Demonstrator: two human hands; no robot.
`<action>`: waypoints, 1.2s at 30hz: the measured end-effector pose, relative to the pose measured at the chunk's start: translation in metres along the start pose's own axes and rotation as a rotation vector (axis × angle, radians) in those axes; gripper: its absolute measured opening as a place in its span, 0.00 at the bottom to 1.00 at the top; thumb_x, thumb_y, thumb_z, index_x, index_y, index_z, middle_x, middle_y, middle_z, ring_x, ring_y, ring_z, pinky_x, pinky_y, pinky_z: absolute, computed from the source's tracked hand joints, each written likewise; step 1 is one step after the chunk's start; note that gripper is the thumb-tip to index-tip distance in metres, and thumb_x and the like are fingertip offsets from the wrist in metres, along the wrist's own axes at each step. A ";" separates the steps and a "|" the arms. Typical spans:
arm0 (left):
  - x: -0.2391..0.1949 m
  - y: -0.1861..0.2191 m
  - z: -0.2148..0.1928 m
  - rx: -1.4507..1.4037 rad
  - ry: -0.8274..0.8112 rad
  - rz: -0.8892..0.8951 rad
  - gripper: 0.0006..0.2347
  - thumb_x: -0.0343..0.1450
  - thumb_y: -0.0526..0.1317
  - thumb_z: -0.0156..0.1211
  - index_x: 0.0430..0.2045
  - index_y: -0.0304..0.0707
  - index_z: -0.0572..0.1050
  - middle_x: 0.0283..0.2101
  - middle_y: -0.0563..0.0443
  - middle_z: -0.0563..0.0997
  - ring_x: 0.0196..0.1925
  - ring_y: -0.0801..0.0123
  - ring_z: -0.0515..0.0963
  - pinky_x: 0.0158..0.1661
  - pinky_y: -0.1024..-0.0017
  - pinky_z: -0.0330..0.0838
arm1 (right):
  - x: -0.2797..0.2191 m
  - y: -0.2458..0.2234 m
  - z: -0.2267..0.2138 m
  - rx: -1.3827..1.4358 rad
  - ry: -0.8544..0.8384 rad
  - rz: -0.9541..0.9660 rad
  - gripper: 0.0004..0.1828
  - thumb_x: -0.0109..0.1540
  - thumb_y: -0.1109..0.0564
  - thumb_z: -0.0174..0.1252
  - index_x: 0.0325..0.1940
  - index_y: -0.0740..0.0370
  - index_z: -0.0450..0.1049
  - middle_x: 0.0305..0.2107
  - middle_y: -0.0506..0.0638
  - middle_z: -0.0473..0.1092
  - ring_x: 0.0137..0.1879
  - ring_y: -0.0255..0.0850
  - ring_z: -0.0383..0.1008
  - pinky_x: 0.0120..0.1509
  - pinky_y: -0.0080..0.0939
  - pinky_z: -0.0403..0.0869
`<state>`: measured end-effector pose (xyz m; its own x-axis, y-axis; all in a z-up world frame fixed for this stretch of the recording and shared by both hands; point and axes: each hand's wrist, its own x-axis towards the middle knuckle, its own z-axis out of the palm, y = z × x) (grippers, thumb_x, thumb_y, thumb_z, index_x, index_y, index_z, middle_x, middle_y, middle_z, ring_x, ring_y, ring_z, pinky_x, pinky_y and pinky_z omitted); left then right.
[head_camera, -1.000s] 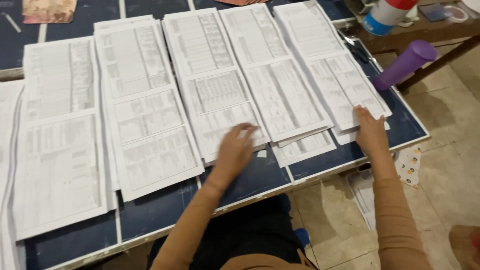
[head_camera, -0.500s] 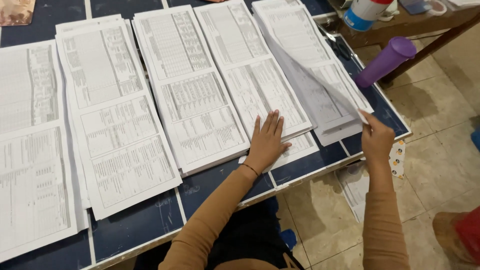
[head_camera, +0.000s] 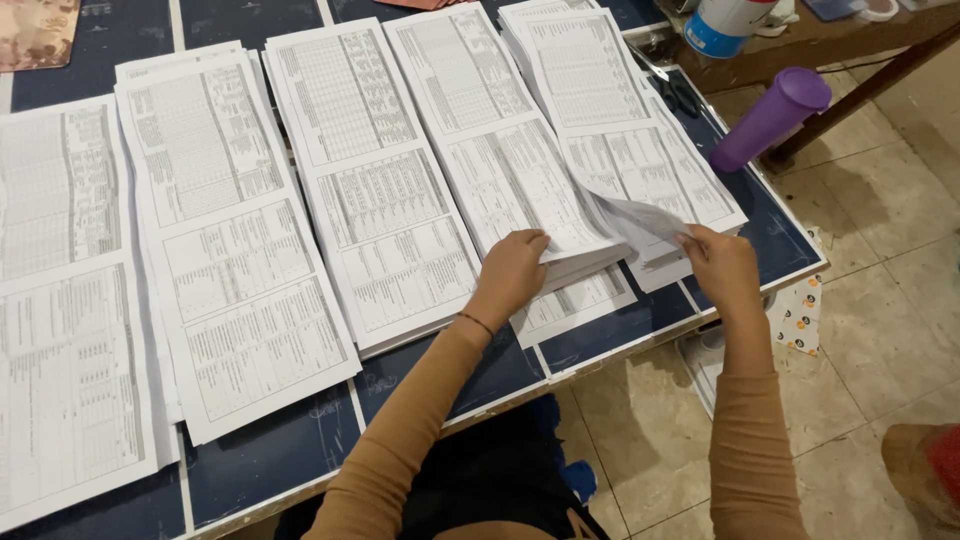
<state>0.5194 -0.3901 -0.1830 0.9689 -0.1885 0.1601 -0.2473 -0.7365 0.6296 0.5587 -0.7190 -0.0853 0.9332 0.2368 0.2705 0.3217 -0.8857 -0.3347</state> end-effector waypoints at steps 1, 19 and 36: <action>-0.003 0.001 0.007 0.180 0.101 0.086 0.18 0.73 0.36 0.68 0.58 0.37 0.81 0.60 0.42 0.83 0.65 0.54 0.82 0.63 0.60 0.75 | 0.001 0.004 0.002 0.010 0.077 -0.037 0.08 0.74 0.61 0.64 0.53 0.55 0.87 0.35 0.58 0.82 0.45 0.59 0.84 0.50 0.52 0.80; -0.070 0.040 0.017 0.436 0.401 0.398 0.09 0.73 0.30 0.64 0.46 0.37 0.84 0.42 0.43 0.89 0.47 0.57 0.89 0.45 0.67 0.81 | -0.027 -0.128 0.005 0.006 -0.007 -0.473 0.01 0.63 0.58 0.73 0.37 0.54 0.87 0.32 0.50 0.85 0.43 0.47 0.87 0.47 0.45 0.84; -0.113 0.002 -0.097 -0.366 0.262 0.098 0.14 0.78 0.50 0.64 0.54 0.47 0.83 0.53 0.44 0.88 0.60 0.47 0.85 0.60 0.53 0.78 | -0.053 -0.075 0.034 -0.024 -0.140 -0.265 0.11 0.68 0.59 0.63 0.53 0.47 0.81 0.30 0.56 0.82 0.43 0.58 0.85 0.52 0.55 0.82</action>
<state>0.4098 -0.3074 -0.1264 0.9200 -0.0402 0.3899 -0.3672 -0.4362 0.8215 0.4905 -0.6513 -0.1051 0.8307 0.5125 0.2176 0.5548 -0.7945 -0.2469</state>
